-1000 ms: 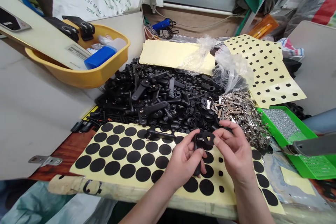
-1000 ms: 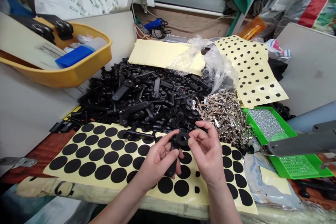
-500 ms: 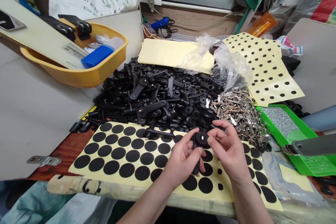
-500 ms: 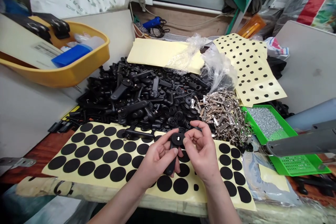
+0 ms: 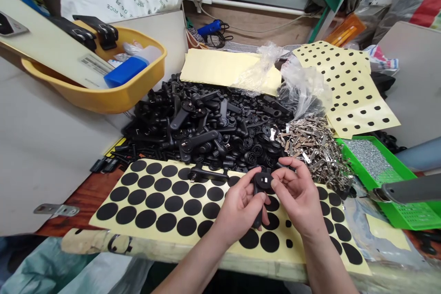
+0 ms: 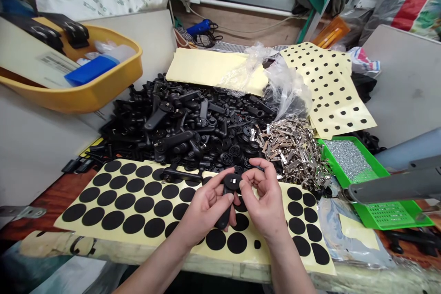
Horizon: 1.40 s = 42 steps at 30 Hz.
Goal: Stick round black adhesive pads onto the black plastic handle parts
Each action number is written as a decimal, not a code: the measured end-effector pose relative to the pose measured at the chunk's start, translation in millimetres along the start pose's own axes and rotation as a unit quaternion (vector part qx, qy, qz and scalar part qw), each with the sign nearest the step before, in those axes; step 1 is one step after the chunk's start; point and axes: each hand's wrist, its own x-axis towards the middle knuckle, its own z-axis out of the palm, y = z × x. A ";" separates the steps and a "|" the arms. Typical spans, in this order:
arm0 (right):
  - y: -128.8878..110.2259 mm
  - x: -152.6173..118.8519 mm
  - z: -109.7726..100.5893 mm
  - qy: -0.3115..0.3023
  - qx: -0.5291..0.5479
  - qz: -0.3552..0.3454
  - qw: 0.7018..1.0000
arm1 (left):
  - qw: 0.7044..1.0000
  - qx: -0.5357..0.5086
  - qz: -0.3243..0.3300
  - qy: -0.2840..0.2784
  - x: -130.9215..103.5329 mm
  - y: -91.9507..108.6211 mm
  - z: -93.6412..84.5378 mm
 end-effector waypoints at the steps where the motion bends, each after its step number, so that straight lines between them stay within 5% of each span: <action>1: 0.1 -0.2 -0.2 0.000 -0.005 -0.002 1.000 | 1.000 -0.001 0.000 0.000 0.2 0.1 0.0; 42: -2.3 -2.9 5.8 0.030 -0.036 0.006 0.999 | 1.000 -0.002 0.003 -0.004 -1.4 0.6 -1.3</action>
